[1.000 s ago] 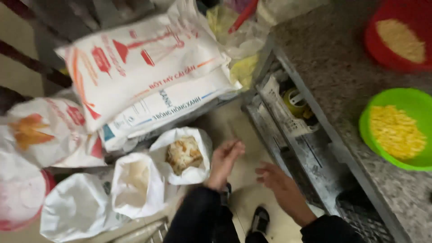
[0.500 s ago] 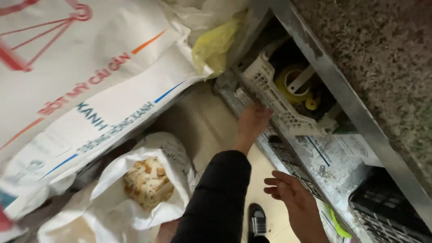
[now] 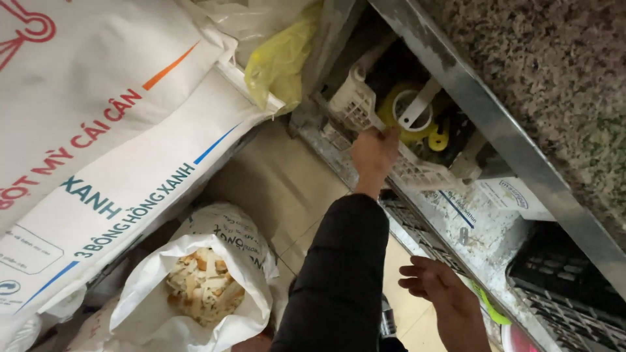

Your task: The person places slices of processed meat onto round bread buns that have been drizzled with sauce on a metal tray. The person briefly moves to the stove to check the oil temperature and adjust the burner, then returns to continue placing meat slices on the remaining buns.

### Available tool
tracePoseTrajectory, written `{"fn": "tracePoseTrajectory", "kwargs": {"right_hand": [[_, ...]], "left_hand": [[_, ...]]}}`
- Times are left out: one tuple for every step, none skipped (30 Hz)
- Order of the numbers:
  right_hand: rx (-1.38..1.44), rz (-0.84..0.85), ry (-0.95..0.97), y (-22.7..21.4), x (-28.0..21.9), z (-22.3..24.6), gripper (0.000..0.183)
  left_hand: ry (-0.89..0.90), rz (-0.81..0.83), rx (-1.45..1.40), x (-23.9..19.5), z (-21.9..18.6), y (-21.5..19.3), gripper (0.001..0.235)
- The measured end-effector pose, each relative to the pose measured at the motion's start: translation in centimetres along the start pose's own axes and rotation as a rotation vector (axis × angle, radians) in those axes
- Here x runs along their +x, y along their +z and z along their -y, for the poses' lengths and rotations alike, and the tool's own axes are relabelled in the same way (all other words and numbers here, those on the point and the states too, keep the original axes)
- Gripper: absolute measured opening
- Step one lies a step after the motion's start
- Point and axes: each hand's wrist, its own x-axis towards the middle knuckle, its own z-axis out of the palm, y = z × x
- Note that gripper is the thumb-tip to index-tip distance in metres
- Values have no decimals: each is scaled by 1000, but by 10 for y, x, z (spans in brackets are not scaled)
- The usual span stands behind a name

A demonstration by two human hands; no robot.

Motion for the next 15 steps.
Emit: {"fn": "tracePoseTrajectory", "kwargs": {"right_hand": [[-86,-36,-8,5,-9,12,44],[-172,-71,-14,10,-19,24,41],[-171,-67,-13,1,-10,16,41],[-181,-9,-147,-5,-1,6,38],[-189,49,-281,-12,9,-4,35],[-180,53,-280,-3,9,10,35],[-269,45,-301,5,10,23,35],[-360,33,-317,11,8,36,34],[-353,32,-310,19,14,49,34],[-484,-31,-283,28,22,62,37],[-613,-94,-253,38,30,75,41],[-610,-91,-250,42,47,76,41],[-641,-47,-300,45,65,77,47],[-679,-2,-344,47,80,76,56],[-681,2,-335,54,86,74,56]], "left_hand": [[-28,-29,8,-1,6,-1,49],[-59,-58,17,-3,12,-3,51],[-61,-61,19,-10,22,-11,51],[22,-83,37,-16,33,-20,57],[105,-103,55,-23,43,-30,64],[107,-106,64,-34,43,-47,64],[2,-77,99,-45,42,-63,56],[-108,-43,134,-59,43,-76,49],[-110,-40,143,-68,55,-85,49],[-83,-49,59,-75,68,-95,42],[-57,-58,-25,-82,81,-106,37],[-59,-59,-19,-87,80,-112,37],[-123,-34,-91,-92,80,-118,32],[-196,-9,-166,-99,82,-123,26],[-205,-9,-164,-102,84,-126,26]]}}
